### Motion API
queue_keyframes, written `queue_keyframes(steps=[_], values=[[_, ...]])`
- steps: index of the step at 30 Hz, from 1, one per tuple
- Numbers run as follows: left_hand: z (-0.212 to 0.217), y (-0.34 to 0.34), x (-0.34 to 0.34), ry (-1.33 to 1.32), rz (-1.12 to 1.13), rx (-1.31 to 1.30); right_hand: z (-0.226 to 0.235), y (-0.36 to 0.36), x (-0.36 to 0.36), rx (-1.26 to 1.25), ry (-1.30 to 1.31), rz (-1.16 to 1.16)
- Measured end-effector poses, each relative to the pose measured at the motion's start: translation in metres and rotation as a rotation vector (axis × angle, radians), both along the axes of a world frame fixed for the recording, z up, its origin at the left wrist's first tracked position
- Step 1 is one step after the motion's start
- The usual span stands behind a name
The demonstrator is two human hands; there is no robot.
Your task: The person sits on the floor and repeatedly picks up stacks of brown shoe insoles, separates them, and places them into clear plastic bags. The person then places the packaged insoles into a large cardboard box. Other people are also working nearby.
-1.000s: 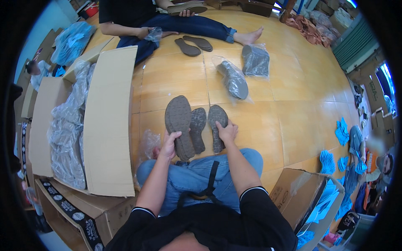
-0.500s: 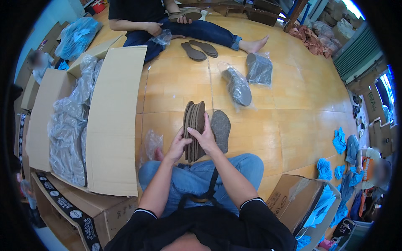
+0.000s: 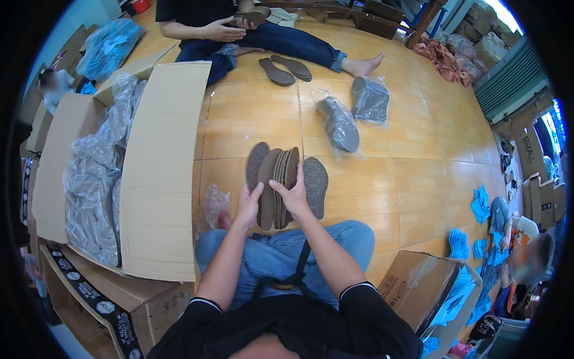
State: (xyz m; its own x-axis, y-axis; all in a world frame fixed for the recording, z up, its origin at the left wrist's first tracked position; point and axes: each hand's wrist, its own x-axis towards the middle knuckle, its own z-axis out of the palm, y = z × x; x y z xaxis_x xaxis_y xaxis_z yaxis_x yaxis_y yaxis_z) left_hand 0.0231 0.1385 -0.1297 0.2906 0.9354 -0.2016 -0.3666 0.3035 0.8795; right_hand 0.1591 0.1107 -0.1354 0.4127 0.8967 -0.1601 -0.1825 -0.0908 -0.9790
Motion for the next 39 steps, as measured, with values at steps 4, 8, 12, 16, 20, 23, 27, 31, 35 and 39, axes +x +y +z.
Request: queue_keyframes(steps=[4,8,12,16,20,23,27,31,35,39], values=[[-0.012,0.008,-0.007,0.090,0.340,-0.081,-0.020,0.000,-0.005,-0.491,-0.525,0.014],[-0.024,0.011,-0.014,0.082,0.430,-0.174,-0.048,0.005,-0.014,-0.534,-0.784,0.093],[-0.029,0.013,-0.014,0.106,0.407,-0.166,-0.056,0.000,-0.018,-0.398,-0.989,0.087],[-0.025,0.007,-0.005,0.091,0.208,-0.118,-0.032,-0.007,-0.023,-0.140,-0.260,0.079],[-0.018,-0.007,0.009,0.036,-0.159,-0.076,-0.007,-0.005,-0.010,-0.146,0.109,0.053],[-0.018,-0.011,0.017,-0.028,-0.142,-0.156,-0.013,-0.008,0.012,-0.076,0.002,-0.120],[-0.031,-0.005,0.027,-0.058,-0.077,-0.312,-0.043,-0.016,0.050,-0.210,-0.236,-0.262],[-0.055,-0.008,0.041,0.566,-0.158,-0.178,-0.068,-0.029,0.078,-0.697,-0.798,-0.315],[-0.080,-0.012,0.043,0.614,-0.178,-0.064,-0.081,-0.024,0.088,-0.758,-0.380,-0.312],[-0.096,-0.012,0.041,0.505,-0.232,-0.198,-0.077,-0.014,0.091,-0.753,-0.460,-0.151]])
